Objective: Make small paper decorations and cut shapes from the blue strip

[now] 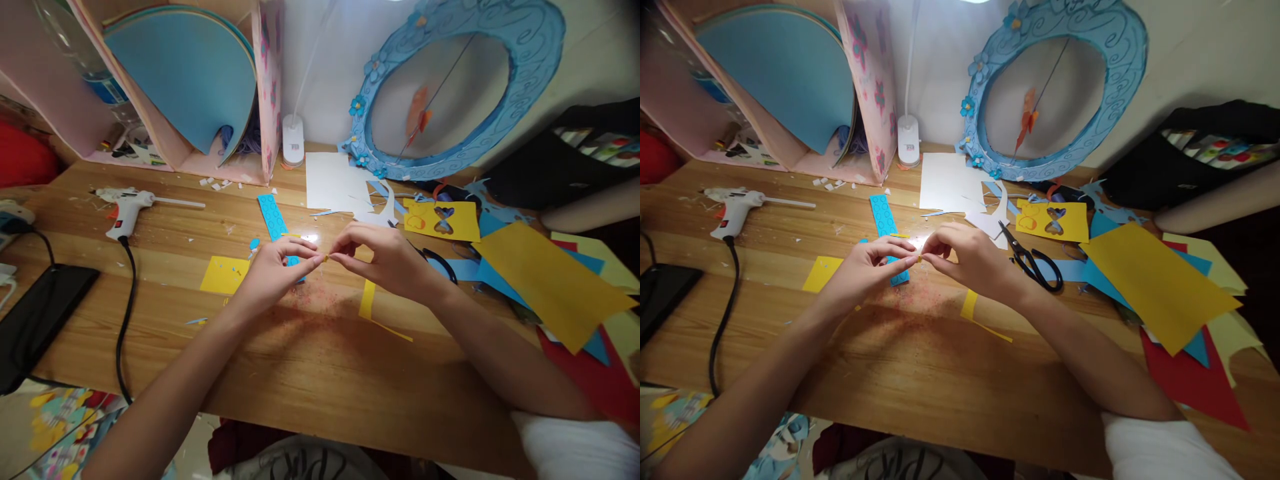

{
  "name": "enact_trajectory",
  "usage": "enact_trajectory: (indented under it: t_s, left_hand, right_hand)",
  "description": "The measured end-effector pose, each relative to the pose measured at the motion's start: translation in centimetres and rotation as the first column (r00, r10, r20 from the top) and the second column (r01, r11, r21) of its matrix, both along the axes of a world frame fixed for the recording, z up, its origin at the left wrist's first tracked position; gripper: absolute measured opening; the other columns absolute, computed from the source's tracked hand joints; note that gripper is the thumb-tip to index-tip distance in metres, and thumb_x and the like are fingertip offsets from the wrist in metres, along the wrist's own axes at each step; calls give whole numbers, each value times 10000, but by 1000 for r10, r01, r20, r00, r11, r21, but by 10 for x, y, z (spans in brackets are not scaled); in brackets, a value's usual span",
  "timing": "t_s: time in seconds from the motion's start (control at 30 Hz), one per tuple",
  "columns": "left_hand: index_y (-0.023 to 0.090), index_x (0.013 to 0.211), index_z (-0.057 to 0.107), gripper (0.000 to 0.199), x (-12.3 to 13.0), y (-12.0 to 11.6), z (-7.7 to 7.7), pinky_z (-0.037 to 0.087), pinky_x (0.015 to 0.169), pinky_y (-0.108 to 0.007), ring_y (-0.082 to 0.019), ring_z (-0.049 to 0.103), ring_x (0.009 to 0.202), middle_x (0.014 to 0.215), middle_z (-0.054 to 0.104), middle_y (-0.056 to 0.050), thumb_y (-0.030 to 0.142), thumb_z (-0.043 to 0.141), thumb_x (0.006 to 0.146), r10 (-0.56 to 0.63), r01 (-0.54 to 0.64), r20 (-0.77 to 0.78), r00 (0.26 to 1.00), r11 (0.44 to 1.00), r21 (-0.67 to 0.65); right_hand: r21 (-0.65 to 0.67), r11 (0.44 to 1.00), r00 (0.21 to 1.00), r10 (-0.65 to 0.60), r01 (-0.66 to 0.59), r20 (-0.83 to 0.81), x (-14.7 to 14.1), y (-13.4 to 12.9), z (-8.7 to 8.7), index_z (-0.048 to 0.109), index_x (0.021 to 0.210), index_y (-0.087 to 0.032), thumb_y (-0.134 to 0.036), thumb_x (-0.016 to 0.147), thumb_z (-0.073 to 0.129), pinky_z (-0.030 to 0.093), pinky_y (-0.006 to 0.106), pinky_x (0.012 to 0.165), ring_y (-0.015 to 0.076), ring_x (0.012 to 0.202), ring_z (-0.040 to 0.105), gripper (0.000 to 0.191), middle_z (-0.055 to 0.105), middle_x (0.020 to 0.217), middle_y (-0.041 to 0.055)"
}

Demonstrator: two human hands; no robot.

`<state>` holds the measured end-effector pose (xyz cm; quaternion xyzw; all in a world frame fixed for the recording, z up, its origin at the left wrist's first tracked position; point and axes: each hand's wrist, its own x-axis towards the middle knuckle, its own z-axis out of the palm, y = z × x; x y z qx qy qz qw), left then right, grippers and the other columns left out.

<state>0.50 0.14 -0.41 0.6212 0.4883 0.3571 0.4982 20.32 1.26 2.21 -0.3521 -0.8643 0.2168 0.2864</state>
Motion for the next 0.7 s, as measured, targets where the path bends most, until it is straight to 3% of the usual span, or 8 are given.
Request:
enact_trajectory:
  t_s: [0.7]
  left_hand:
    - [187, 745, 731, 188, -1, -1, 4, 420, 880, -347, -240, 570, 1076, 1057, 680, -87, 367, 687, 715, -33, 35, 19, 999, 996, -83]
  right_hand:
    - [196, 980, 998, -36, 25, 51, -5, -4, 0, 576, 786, -171, -137, 837, 548, 486, 299, 631, 157, 668, 562, 68, 612, 726, 41]
